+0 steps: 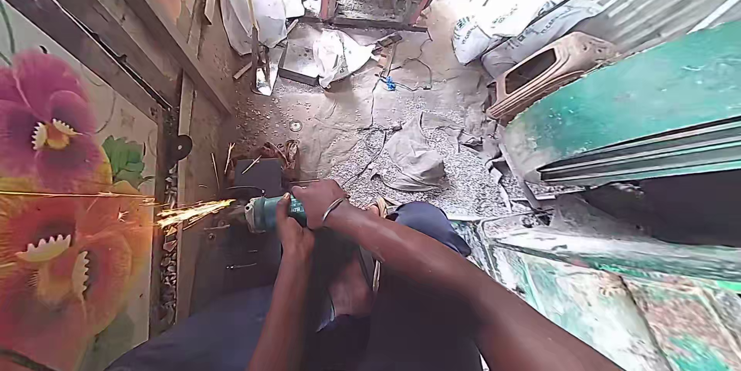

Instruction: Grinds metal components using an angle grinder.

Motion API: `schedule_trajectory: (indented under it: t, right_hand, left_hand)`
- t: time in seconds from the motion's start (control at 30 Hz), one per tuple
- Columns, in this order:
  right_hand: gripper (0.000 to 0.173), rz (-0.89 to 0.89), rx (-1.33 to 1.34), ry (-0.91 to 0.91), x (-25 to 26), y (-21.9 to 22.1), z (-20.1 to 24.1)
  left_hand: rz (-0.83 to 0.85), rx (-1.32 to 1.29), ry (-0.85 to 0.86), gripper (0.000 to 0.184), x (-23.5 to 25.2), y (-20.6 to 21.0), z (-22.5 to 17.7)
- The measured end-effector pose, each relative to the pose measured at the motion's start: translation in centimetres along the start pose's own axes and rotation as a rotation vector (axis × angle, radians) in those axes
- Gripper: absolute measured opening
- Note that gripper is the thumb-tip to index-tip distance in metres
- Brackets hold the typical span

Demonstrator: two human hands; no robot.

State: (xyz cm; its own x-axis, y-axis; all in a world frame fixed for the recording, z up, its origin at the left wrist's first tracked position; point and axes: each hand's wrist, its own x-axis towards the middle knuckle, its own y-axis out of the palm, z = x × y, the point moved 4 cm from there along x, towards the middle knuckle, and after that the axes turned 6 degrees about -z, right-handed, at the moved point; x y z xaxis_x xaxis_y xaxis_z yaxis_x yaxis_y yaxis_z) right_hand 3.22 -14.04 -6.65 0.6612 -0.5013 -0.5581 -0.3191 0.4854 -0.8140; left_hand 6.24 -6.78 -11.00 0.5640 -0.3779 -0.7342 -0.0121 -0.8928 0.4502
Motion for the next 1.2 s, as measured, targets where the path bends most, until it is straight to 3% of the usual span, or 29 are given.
schedule_trajectory:
  t: [0.3, 0.53, 0.7, 0.9, 1.07, 1.2]
  right_hand:
    - [0.065, 0.026, -0.007, 0.015, 0.1, 0.0, -0.3]
    - [0.078, -0.010, -0.012, -0.008, 0.7, 0.3, -0.4]
    - [0.070, 0.000, -0.012, 0.010, -0.1, 0.3, -0.1]
    - [0.066, 0.017, -0.005, 0.021, 0.0, 0.3, -0.5]
    - [0.079, -0.005, -0.001, -0.008, 0.7, 0.2, -0.3]
    - [0.077, -0.036, -0.012, -0.045, 0.8, 0.3, -0.5]
  left_hand:
    - [0.012, -0.008, -0.022, 0.018, 0.5, -0.2, 0.5]
    - [0.027, -0.022, 0.012, 0.020, 1.5, -0.6, 0.8]
    - [0.017, 0.012, -0.013, 0.017, -0.6, 0.1, -0.2]
    - [0.035, 0.014, -0.012, 0.018, 0.8, -0.5, 0.8]
    - [0.027, 0.000, -0.001, 0.021, 0.7, -0.2, 0.2]
    - [-0.006, -0.042, -0.031, 0.022, 0.5, 0.0, 0.0]
